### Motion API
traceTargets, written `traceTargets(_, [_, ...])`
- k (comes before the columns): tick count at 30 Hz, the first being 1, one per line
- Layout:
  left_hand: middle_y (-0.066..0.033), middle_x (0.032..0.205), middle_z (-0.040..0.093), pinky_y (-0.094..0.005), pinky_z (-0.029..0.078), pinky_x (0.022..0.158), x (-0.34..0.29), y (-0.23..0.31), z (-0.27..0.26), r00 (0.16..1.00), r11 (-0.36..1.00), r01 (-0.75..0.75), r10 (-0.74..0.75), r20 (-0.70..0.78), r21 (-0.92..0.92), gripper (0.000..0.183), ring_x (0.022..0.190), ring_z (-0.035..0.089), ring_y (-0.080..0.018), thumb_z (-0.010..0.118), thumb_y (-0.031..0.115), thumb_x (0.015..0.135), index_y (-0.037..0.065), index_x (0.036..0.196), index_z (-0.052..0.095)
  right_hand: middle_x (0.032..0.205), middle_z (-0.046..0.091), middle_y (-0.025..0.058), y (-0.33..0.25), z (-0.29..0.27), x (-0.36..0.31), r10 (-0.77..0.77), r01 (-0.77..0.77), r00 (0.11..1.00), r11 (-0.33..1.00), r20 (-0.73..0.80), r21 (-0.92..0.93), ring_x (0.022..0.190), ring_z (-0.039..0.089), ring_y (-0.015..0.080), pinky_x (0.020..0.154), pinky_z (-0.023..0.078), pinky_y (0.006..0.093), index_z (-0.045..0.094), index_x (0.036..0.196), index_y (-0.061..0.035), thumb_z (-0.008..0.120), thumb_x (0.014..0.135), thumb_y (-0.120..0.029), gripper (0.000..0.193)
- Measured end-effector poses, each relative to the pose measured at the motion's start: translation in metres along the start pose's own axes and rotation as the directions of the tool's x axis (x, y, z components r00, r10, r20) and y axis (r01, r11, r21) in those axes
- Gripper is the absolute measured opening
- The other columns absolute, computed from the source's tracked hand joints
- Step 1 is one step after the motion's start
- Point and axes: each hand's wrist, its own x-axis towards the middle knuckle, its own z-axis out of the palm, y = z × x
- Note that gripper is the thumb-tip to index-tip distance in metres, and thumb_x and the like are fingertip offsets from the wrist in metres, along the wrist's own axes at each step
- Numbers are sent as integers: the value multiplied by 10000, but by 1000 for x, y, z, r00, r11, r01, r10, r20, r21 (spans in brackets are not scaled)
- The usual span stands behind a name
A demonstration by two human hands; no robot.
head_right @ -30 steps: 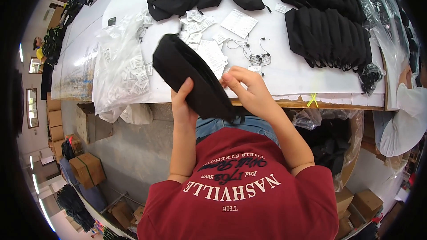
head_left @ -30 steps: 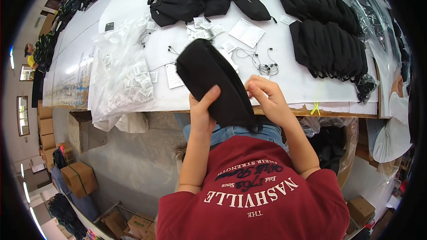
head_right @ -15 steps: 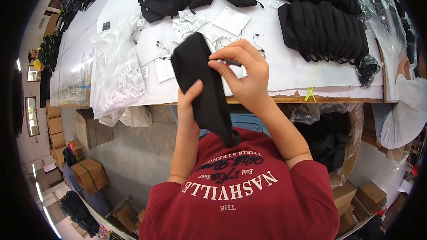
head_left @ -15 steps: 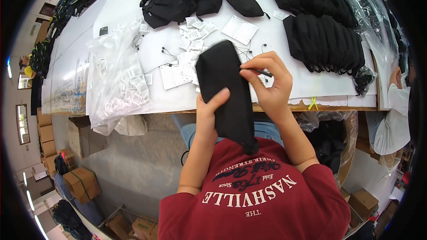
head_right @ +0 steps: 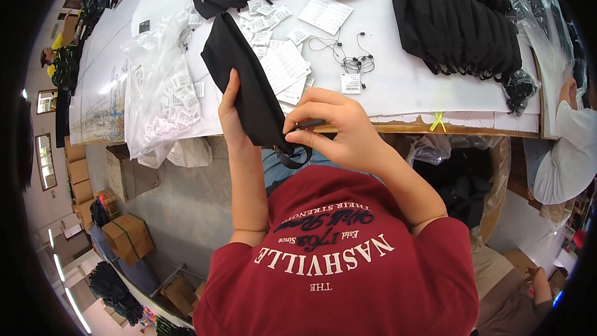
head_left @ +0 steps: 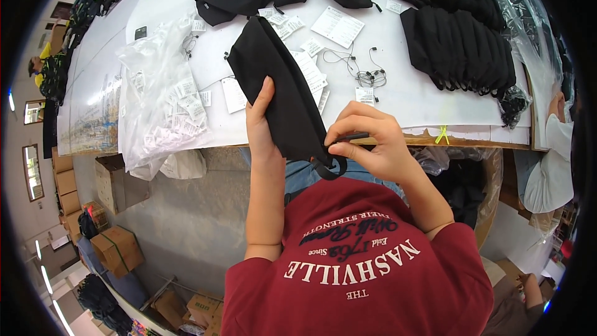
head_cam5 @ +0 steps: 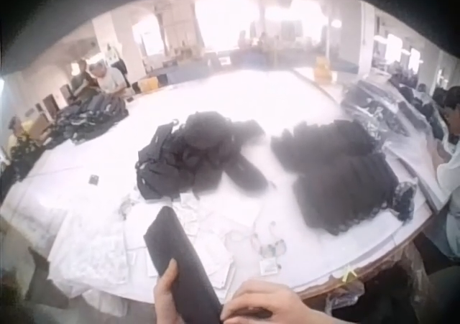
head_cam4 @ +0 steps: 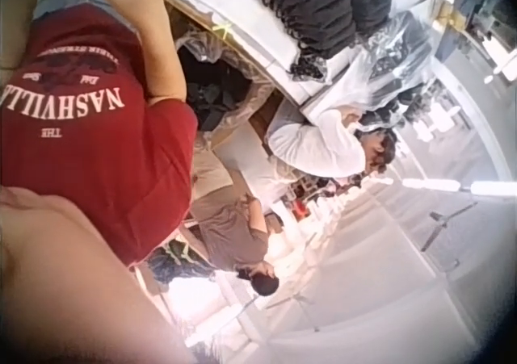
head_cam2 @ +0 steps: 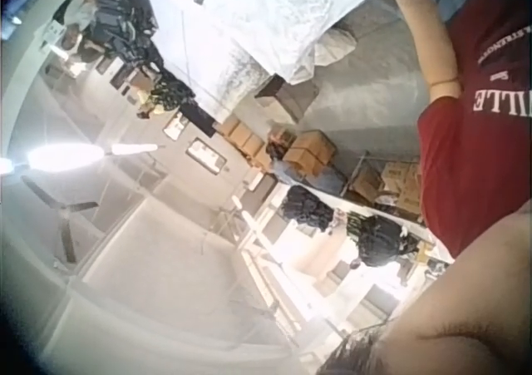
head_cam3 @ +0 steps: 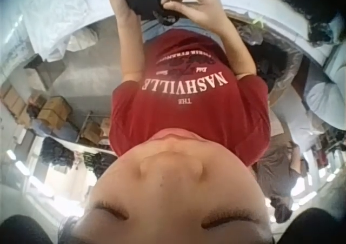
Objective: Assembling sunglasses cases by inserting labels and earphones into the cases and organizing them.
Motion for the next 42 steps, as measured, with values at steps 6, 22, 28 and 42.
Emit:
traceTargets(6, [-74, 908, 652, -252, 550, 636, -2, 3, -2, 997, 996, -11, 4, 79, 87, 277, 735, 650, -149, 604, 165, 876, 7, 1099, 564, 761, 569, 48, -4, -2, 4, -83, 89, 995, 990, 60, -114, 689, 567, 154, 628, 458, 251, 640, 792, -14, 722, 700, -18, 124])
traceTargets(22, [-79, 658, 511, -224, 433, 415, 4, 1, -10, 995, 996, 87, -86, 57, -2, 322, 463, 479, -128, 439, 335, 972, 34, 895, 522, 690, 507, 47, -8, 14, 9, -62, 79, 993, 982, 103, -170, 599, 505, 189, 527, 409, 290, 621, 803, -43, 688, 759, -82, 89])
traceTargets(28, [-98, 942, 656, -269, 540, 700, -13, 5, -3, 980, 955, -95, 40, 196, 279, 332, 785, 654, -168, 658, 168, 839, -18, 1100, 572, 660, 527, 36, -16, 8, 19, -110, 88, 992, 960, -68, -267, 562, 503, 159, 494, 392, 281, 627, 777, -66, 699, 731, -45, 88])
traceTargets(42, [8, 639, 353, -243, 265, 472, 6, 0, -7, 987, 994, 114, -113, 115, 5, 279, 542, 305, -98, 414, 256, 981, 71, 774, 436, 709, 542, 43, -7, 20, 12, 39, -55, 989, 993, 142, 107, 637, 526, 129, 540, 423, 222, 636, 786, -3, 709, 746, -35, 89])
